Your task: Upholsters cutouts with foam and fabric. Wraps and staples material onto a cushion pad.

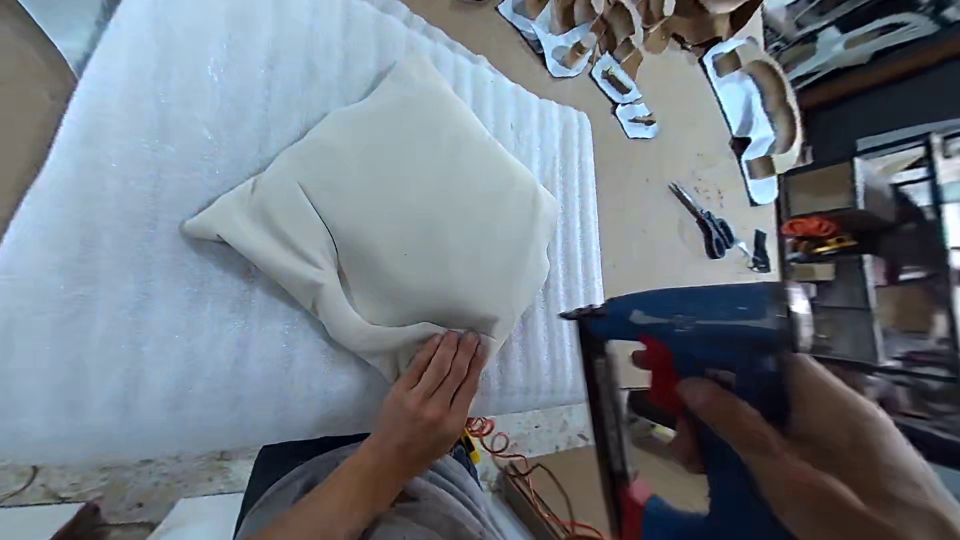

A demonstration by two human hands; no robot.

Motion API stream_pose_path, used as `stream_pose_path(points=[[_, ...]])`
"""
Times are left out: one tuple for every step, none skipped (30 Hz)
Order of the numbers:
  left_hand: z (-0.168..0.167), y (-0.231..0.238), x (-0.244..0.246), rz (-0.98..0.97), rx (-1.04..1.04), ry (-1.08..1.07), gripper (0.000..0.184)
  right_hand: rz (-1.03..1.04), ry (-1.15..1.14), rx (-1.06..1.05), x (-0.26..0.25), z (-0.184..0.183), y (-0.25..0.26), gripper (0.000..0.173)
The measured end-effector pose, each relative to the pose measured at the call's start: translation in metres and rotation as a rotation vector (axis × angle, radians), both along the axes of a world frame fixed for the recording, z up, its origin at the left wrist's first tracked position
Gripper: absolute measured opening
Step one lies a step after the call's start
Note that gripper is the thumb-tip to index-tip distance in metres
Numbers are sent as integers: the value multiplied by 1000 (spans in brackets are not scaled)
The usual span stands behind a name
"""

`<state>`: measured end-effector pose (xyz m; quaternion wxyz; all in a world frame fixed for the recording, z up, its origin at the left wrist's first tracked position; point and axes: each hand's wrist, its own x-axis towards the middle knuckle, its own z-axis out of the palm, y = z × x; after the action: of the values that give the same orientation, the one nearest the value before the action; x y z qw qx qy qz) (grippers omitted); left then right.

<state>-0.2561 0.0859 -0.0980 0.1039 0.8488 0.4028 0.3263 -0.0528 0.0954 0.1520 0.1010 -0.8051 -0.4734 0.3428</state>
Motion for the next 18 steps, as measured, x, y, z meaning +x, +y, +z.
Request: stream_pose_path(points=[[-3, -1, -2, -11, 8, -23, 34, -10, 43, -37, -15, -4, 6, 39], [-5, -2, -3, -14, 15, -47, 30, -22, 82, -67, -26, -11, 12, 35], [-7, -2, -3, -8, 24, -68, 27, -33, 109, -96, -34, -19, 18, 33], [-8, -1, -2, 0, 33, -81, 26, -45, 115, -125, -41, -26, 24, 31], [-8, -1, -1, 6, 36, -88, 25, -53, 104, -154, -47, -31, 30, 30], [-7, -2, -1, 9, 32, -95, 26, -60, 82, -182, -52, -33, 35, 28], [-7, -1, 0, 7, 26, -99, 27, -69, 59, -208, -57, -34, 40, 27], [-7, 0, 0, 5, 25, -95, 27, -83, 38, -235, -62, -33, 46, 25], [-6, 1, -1, 3, 27, -86, 28, -104, 24, -264, -68, -33, 50, 24], [-6, 1, -1, -1, 26, -84, 28, -125, 16, -287, -75, -32, 54, 22], [-6, 2, -2, -3, 28, -90, 28, -143, 12, -301, -81, -32, 57, 20], [-6, 2, -2, -6, 28, -93, 28, -159, 7, -308, -86, -33, 59, 19], [-6, 2, -2, -8, 24, -97, 28, -171, 3, -312, -90, -35, 61, 18], [-6, 1, -2, -9, 19, -102, 28, -186, 0, -314, -93, -36, 61, 18], [-6, 1, -3, -14, 12, -105, 29, -198, -10, -313, -96, -38, 61, 18], [-5, 1, -4, -19, 5, -108, 29, -213, -22, -308, -99, -39, 62, 17], [-4, 1, -4, -25, -3, -109, 29, -226, -38, -308, -103, -41, 62, 17], [-3, 1, -5, -33, -15, -113, 29, -240, -58, -313, -107, -42, 63, 17]])
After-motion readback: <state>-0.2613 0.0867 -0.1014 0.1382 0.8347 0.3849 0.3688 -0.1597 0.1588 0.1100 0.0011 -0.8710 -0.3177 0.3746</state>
